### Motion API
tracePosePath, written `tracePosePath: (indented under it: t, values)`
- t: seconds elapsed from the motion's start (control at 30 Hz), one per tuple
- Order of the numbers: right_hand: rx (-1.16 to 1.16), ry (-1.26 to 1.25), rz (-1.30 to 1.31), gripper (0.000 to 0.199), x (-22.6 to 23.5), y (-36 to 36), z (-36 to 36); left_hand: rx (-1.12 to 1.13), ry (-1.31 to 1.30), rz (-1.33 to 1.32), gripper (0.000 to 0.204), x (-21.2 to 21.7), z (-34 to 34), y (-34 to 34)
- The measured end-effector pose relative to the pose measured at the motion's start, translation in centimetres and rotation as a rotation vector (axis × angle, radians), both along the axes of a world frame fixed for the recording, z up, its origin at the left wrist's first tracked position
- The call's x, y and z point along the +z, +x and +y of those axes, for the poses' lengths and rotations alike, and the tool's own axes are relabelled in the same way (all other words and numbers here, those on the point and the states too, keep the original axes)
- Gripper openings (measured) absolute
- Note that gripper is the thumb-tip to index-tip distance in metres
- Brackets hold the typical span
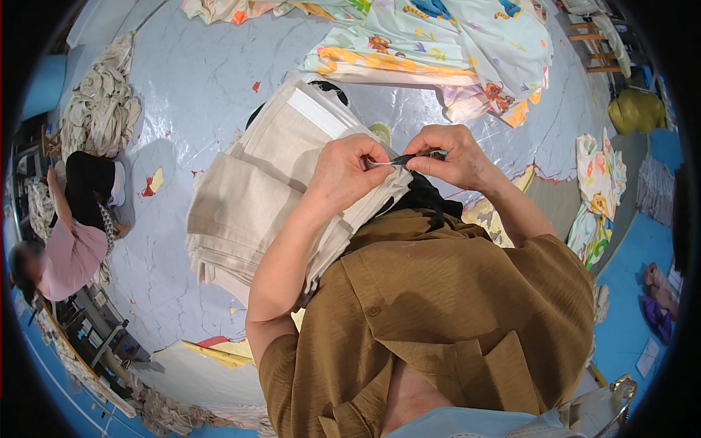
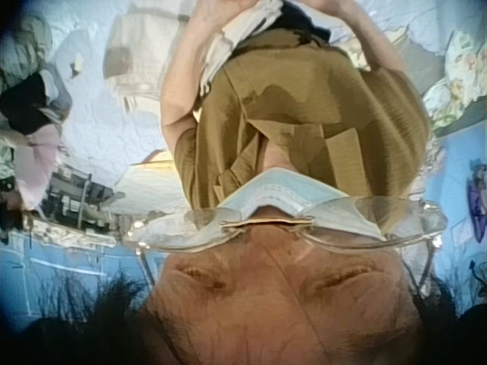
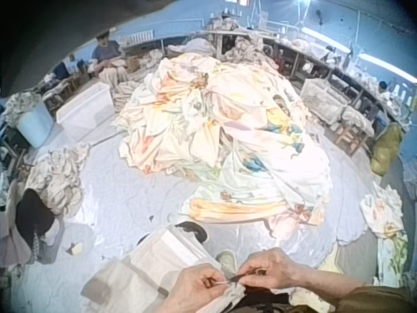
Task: The person trims loose threads from a stack of folded fabric pieces using thread snips, turning through the pieces by hand.
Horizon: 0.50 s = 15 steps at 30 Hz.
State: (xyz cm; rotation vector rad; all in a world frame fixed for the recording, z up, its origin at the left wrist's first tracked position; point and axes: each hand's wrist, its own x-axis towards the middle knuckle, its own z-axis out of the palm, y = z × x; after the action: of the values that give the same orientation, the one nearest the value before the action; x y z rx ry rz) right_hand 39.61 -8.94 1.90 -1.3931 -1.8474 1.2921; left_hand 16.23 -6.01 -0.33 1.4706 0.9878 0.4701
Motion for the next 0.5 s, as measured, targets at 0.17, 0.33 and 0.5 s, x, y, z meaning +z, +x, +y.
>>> tracePosePath:
  t: [0.17,0.33,0.5]
  values:
    - [0.018,0.031,-0.036,0.018,0.16,-0.02,0.06,-0.002,-0.003,-0.007,0.013,-0.37,-0.01,-0.03]
    - [0.013,0.009,-0.015,0.012,0.44,-0.14,0.02,-0.008,-0.008,0.003,0.015,-0.21,0.05,0.02]
    - [0.032,0.027,-0.042,0.013,0.45,-0.12,0.17,-0.005,-0.007,-0.009,0.014,-0.38,-0.01,0.00]
